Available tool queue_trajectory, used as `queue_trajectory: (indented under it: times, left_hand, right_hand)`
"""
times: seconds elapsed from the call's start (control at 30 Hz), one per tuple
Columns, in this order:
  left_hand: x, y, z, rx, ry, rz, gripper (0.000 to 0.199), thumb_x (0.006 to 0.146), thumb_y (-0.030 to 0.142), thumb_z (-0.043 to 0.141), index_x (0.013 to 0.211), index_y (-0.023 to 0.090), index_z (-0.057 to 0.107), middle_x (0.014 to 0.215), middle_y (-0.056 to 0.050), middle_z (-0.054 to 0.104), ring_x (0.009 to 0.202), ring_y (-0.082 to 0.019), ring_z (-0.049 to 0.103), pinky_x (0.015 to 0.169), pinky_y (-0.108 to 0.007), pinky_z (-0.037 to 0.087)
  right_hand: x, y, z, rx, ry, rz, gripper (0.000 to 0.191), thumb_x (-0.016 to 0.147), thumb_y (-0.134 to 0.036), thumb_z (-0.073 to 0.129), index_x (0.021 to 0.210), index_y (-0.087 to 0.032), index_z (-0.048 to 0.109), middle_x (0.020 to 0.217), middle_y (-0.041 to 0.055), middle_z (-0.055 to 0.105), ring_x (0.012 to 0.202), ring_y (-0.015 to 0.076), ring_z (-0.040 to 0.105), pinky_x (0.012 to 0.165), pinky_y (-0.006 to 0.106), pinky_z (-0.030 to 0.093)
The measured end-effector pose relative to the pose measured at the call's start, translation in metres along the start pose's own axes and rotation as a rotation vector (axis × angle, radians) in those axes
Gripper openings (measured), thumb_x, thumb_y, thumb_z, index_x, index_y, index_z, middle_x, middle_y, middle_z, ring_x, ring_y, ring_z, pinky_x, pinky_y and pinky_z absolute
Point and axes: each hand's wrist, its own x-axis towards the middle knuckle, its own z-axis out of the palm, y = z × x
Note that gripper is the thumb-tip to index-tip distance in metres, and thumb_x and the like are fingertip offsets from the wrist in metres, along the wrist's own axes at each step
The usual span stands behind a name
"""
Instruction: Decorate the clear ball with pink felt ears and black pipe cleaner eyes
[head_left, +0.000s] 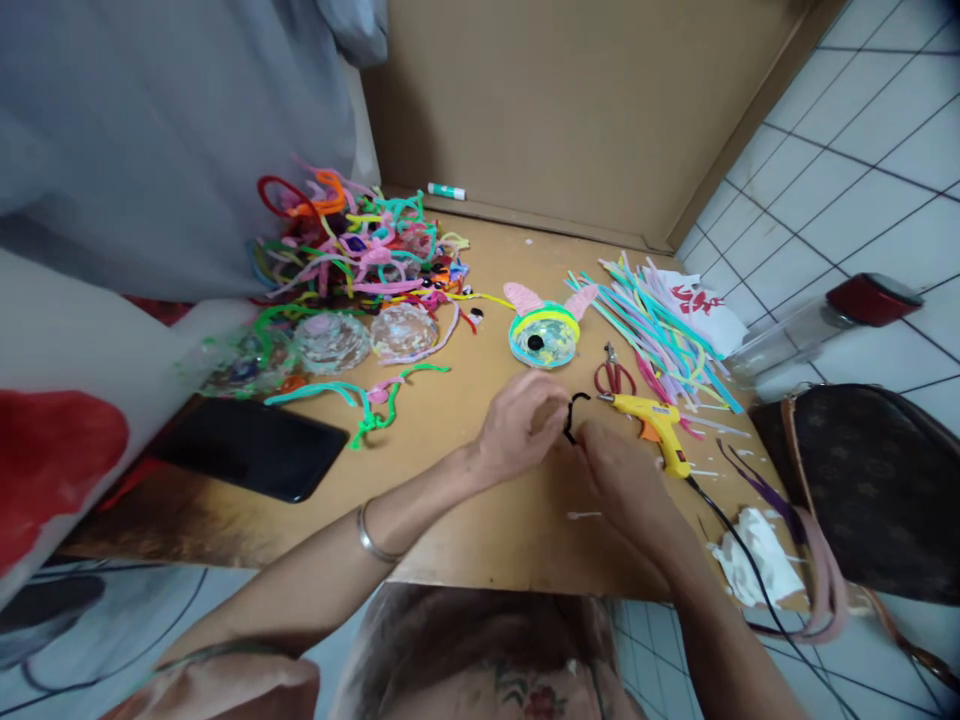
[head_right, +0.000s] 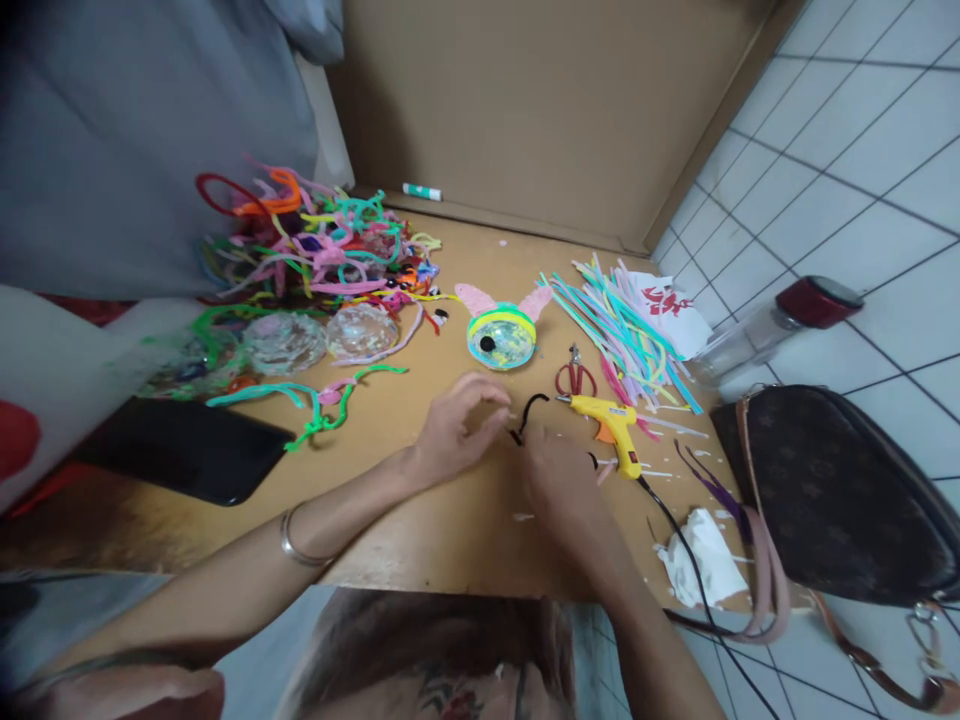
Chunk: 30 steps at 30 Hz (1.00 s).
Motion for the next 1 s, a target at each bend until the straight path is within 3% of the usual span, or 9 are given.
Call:
queue_trajectory:
  times: [0.1,0.2,0.37,0.5,0.63,0.8,0.93,1.0]
  left_hand:
    - [-0.003,0.005,0.001,0.035,-0.071,0.097,0.017,0.09,0.014,0.05,0.105,0.015,0.057,0.089,-0.009,0.068,0.082,-0.016,0.063,0.077,-0.031,0.052]
    - [-0.006,0.004,-0.001,0.083,-0.041,0.135,0.021,0.091,0.013,0.048,0.11,0.013,0.058,0.09,-0.011,0.07,0.081,-0.016,0.065,0.075,-0.029,0.053]
    - [-0.012,-0.002,-0.004,0.168,-0.102,0.079,0.013,0.091,0.018,0.053,0.09,0.013,0.065,0.076,-0.007,0.07,0.068,-0.014,0.063,0.065,-0.026,0.051]
    - [-0.013,-0.001,0.001,0.128,-0.152,-0.04,0.017,0.092,0.02,0.052,0.083,0.014,0.066,0.072,-0.006,0.069,0.065,-0.013,0.063,0.063,-0.024,0.049]
    - [-0.01,0.004,0.0,0.053,-0.112,-0.182,0.023,0.09,0.024,0.054,0.07,0.016,0.061,0.059,0.0,0.059,0.054,-0.01,0.052,0.054,-0.023,0.041]
    - [-0.008,0.002,-0.009,0.002,-0.038,-0.241,0.029,0.089,0.027,0.054,0.062,0.017,0.052,0.055,0.003,0.045,0.051,-0.009,0.042,0.051,-0.023,0.034]
    - [-0.011,0.003,-0.01,-0.065,-0.093,-0.229,0.024,0.09,0.026,0.054,0.068,0.016,0.057,0.061,0.0,0.052,0.057,-0.01,0.048,0.054,-0.023,0.038]
    - [-0.012,0.005,-0.009,-0.108,-0.16,-0.232,0.021,0.091,0.024,0.053,0.074,0.016,0.061,0.066,-0.002,0.058,0.061,-0.011,0.053,0.057,-0.023,0.042]
  right_hand:
    - [0.002,-0.004,-0.014,0.274,0.172,-0.085,0.015,0.089,-0.017,0.041,0.084,-0.018,0.055,0.073,0.0056,0.065,0.064,0.0178,0.057,0.056,0.026,0.031]
    - [0.007,-0.002,-0.02,0.474,0.261,-0.161,0.014,0.084,-0.019,0.044,0.073,-0.02,0.051,0.064,0.0005,0.059,0.059,0.0146,0.053,0.056,0.025,0.032]
    - [0.012,0.014,-0.021,0.743,0.395,-0.018,0.008,0.079,-0.024,0.05,0.074,-0.02,0.055,0.058,-0.0034,0.053,0.053,0.0119,0.049,0.051,0.023,0.033]
    - [0.008,0.028,-0.023,1.012,0.454,-0.021,0.015,0.084,-0.033,0.054,0.08,-0.019,0.057,0.06,-0.0033,0.055,0.053,0.0116,0.051,0.052,0.023,0.039]
    - [0.003,0.037,-0.017,0.897,0.543,-0.05,0.01,0.084,-0.025,0.055,0.079,-0.019,0.061,0.069,0.0001,0.061,0.061,0.0131,0.055,0.057,0.024,0.041]
    - [0.0,0.034,-0.006,0.739,0.418,-0.226,0.016,0.088,-0.018,0.051,0.083,-0.019,0.065,0.076,0.0033,0.065,0.07,0.0157,0.059,0.065,0.027,0.043]
    - [0.005,0.019,-0.004,0.664,0.4,-0.274,0.018,0.09,-0.019,0.051,0.098,-0.018,0.067,0.091,0.0079,0.068,0.085,0.0189,0.062,0.074,0.028,0.045]
    - [0.01,0.013,-0.002,0.589,0.339,-0.324,0.017,0.089,-0.017,0.051,0.092,-0.017,0.068,0.086,0.0074,0.069,0.081,0.0189,0.063,0.071,0.028,0.044]
